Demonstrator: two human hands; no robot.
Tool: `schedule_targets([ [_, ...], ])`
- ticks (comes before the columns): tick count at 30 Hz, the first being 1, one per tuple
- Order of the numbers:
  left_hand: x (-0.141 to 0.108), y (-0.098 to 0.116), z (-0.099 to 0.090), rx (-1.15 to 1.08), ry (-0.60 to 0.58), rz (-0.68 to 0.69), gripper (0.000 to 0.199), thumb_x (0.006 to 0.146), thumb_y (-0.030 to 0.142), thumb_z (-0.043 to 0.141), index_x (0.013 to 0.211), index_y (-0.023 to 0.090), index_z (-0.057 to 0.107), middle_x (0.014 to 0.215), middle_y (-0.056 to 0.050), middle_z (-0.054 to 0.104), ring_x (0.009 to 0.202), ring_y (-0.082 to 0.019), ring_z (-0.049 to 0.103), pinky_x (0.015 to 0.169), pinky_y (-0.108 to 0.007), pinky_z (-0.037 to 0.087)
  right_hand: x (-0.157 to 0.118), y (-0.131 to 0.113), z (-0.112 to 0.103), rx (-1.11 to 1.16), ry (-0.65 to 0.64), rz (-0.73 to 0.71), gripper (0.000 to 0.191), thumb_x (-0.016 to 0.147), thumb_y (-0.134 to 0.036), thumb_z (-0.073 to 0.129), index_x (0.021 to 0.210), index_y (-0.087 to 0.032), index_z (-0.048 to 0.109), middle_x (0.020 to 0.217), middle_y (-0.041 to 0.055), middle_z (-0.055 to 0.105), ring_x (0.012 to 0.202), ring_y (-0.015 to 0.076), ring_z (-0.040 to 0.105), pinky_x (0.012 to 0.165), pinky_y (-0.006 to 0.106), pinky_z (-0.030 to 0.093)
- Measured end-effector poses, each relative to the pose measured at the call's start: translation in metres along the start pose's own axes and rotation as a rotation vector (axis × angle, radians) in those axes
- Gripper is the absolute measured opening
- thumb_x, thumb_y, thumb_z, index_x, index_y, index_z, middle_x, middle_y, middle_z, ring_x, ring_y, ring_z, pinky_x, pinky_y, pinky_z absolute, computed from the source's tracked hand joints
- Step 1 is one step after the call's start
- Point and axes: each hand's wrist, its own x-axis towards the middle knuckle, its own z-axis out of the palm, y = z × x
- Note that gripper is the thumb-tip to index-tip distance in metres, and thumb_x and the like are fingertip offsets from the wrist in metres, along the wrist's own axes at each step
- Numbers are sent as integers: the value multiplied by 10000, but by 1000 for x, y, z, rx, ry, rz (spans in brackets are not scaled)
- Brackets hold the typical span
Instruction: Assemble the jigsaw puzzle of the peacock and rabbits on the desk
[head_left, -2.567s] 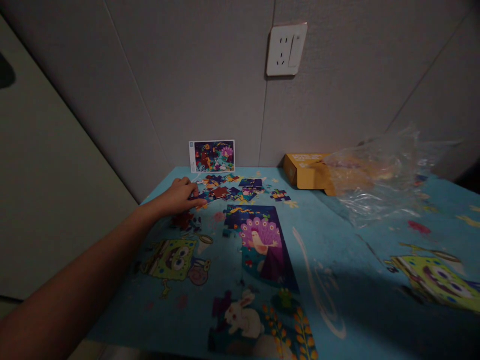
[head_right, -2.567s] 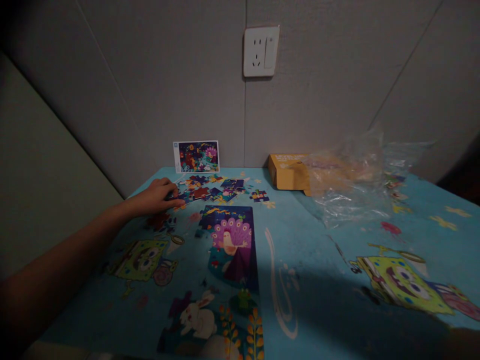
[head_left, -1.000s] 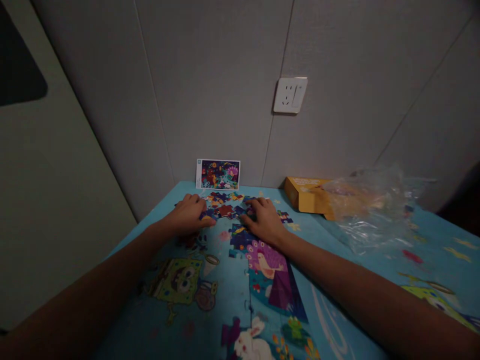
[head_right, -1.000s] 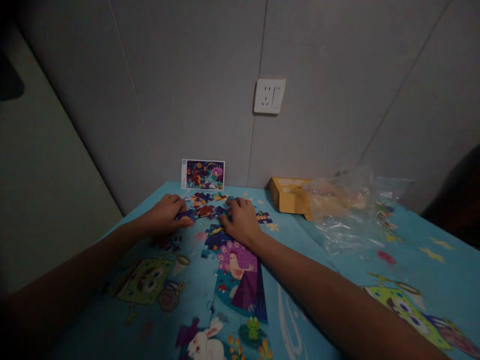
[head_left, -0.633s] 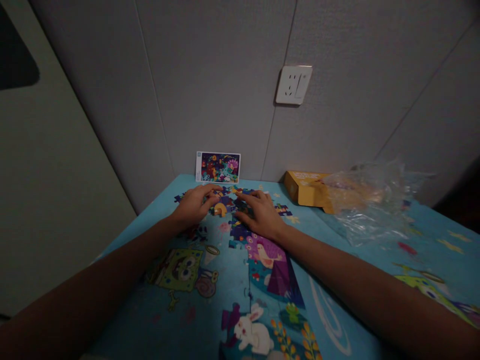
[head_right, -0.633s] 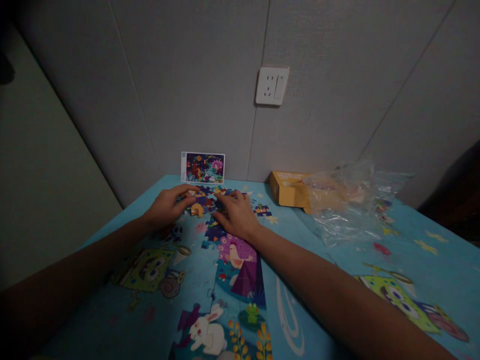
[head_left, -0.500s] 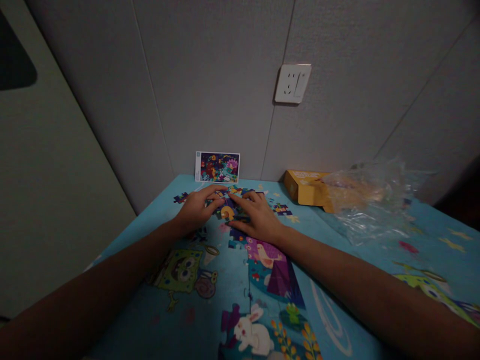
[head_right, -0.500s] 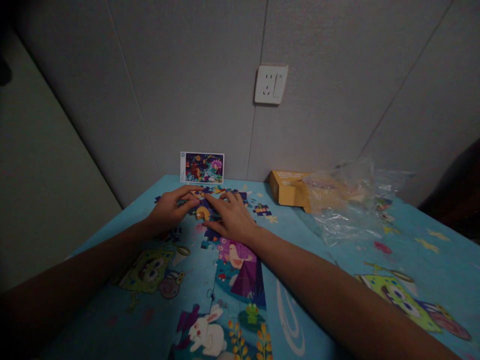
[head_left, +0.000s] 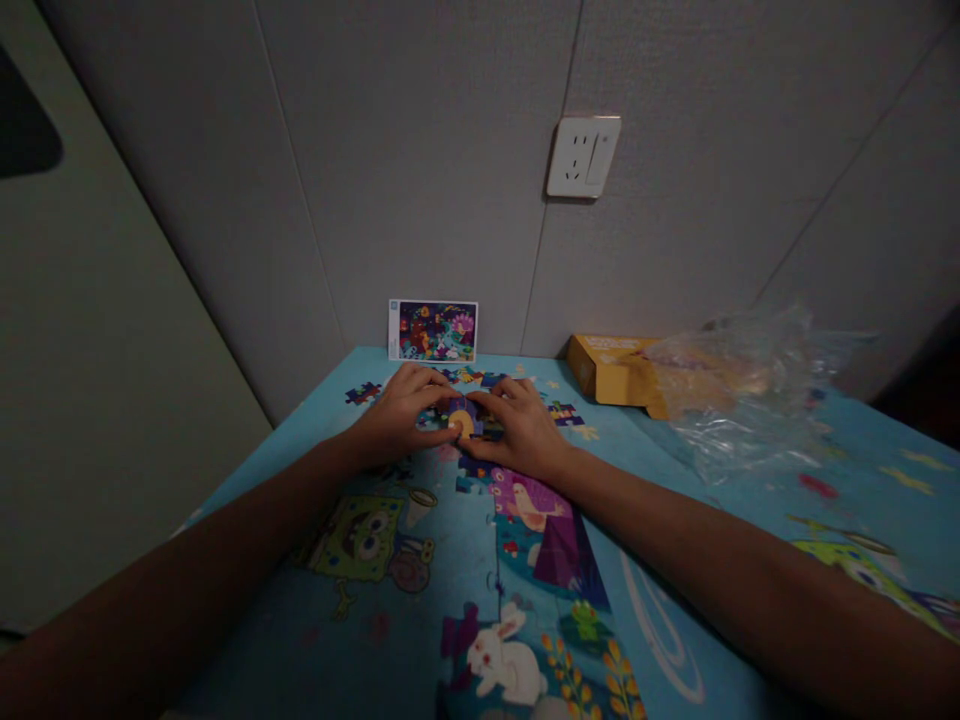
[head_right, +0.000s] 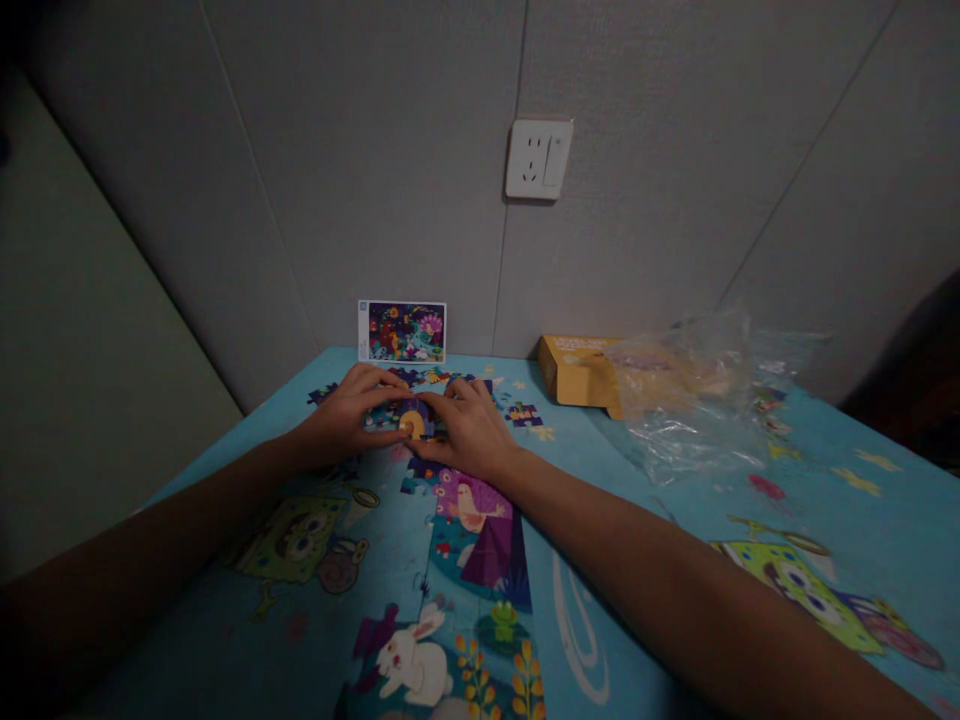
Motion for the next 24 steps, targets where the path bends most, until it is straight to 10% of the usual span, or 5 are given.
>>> schedule_targets([
  [9,0,-3,0,85,18,-74,417,806,416,722,1170,215,679,1257,-100,577,1184,-293,470,1040,-480,394,1,-1,-1,-15,-34,83,551,817,-494,694,1238,-142,648,940,124,675,912,277,545,822,404,402],
  [15,-5,-16,-2,287,-207,-400,668,723,597,720,1262,206,661,1361,-166,510,1286,-424,378,1034,-592,353,1,11,3,-148,-183,398,445,935,-452,562,1266,-163,632,1062,158,706,1036,328,551,838,433,397],
  [24,-4,-15,-10,319,-433,-542,590,785,596,596,1260,257,680,1426,-155,487,1325,-440,331,1026,-606,335,1,10,1,-151,-262,416,327,975,-361,498,1233,-267,675,1138,116,680,1056,315,532,857,431,404],
])
